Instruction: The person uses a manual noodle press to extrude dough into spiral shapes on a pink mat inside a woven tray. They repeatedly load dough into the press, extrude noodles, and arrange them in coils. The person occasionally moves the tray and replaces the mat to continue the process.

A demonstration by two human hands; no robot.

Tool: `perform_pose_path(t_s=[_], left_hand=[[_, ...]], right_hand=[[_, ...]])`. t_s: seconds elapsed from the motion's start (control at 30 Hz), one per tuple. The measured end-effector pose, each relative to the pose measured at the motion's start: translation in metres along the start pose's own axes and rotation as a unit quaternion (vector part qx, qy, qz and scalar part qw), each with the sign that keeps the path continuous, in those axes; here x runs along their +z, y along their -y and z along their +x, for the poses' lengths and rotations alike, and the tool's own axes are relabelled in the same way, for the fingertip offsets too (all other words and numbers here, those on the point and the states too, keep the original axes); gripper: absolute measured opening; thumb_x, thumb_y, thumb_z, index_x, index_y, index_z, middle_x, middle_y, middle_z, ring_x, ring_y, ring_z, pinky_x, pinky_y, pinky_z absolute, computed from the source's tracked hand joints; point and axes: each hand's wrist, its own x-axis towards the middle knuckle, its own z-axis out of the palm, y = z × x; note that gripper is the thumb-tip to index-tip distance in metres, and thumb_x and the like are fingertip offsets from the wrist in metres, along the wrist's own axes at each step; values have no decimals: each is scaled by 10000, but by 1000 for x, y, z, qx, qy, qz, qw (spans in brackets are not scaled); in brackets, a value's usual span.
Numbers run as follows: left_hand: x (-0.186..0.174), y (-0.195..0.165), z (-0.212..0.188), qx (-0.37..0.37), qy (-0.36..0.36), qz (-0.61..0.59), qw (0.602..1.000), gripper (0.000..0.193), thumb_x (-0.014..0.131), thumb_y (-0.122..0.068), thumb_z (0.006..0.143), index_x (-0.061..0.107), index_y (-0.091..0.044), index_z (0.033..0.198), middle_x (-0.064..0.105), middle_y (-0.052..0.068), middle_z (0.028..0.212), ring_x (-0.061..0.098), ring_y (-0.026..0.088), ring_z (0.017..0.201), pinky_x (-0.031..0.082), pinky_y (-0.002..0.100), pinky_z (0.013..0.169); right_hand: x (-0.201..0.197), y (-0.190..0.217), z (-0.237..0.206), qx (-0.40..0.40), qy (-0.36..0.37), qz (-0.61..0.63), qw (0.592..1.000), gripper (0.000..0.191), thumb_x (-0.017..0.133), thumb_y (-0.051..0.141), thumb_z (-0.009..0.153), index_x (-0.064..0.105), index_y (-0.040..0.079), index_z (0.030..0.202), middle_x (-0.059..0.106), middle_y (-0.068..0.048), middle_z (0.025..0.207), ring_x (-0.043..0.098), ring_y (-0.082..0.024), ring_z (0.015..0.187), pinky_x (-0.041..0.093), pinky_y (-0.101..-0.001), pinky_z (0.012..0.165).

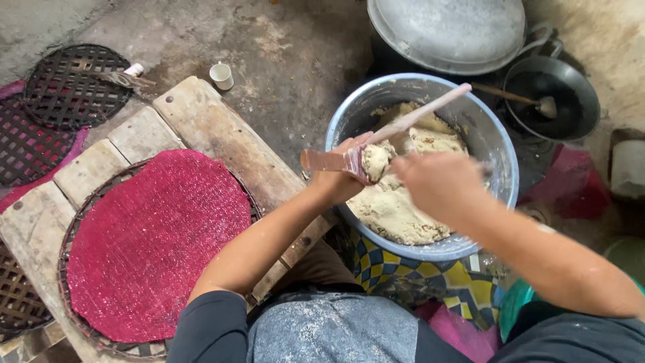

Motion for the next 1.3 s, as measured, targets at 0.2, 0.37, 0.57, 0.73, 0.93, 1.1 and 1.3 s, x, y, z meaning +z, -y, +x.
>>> perform_pose_path(t_s=[0.2,0.37,0.57,0.73,0.93,1.1,1.3], left_hand=[[-25,12,-3,-126,95,-48,986,654,803,-311,827,555,-135,1405,681,110,1270,674,270,1096,567,430,860],[-36,19,9,-64,87,-8,994,637,769,-268,891,517,-115,1455,651,122,1335,644,287,1199,587,396,949],[-19,10,12,-33,66,-29,997,731,797,-228,815,502,-129,1476,616,153,1389,633,344,1189,556,442,952],[-54,19,20,-73,75,119,987,718,760,-349,904,425,-156,1509,621,131,1383,663,318,1168,571,435,817],[-52,1,29,-198,137,83,967,754,708,-375,908,380,-204,1565,650,111,1258,679,328,1024,566,460,802],[-15,15,12,-3,11,7,1000,634,745,-283,862,499,-142,1430,628,151,1385,655,352,1172,541,440,993],[-27,45,5,-30,-51,85,995,530,771,-342,915,571,-174,1376,576,155,1457,638,333,1260,535,429,1059]], right_hand=[[-55,-4,-18,6,-37,25,999,200,572,157,870,624,153,1064,695,4,871,737,-187,796,592,-335,594],[-65,-15,-27,62,43,43,996,250,477,210,994,629,221,1191,707,3,976,740,-176,831,608,-352,577],[-61,19,11,-34,-19,-28,999,197,479,185,1025,616,99,1137,706,-69,980,729,-225,945,592,-332,636],[-75,-23,-35,122,-46,62,990,224,518,246,988,654,188,1157,715,-51,871,737,-272,742,573,-429,565],[-56,-23,-14,88,58,79,991,223,520,154,961,635,163,1152,725,-58,894,753,-259,725,595,-414,587],[-61,31,19,-32,-42,-30,998,222,526,107,939,627,51,1128,708,-88,966,748,-264,840,605,-380,645],[-61,-12,-28,107,-105,126,981,208,581,74,909,685,108,1086,741,-88,976,753,-258,823,590,-428,603]])
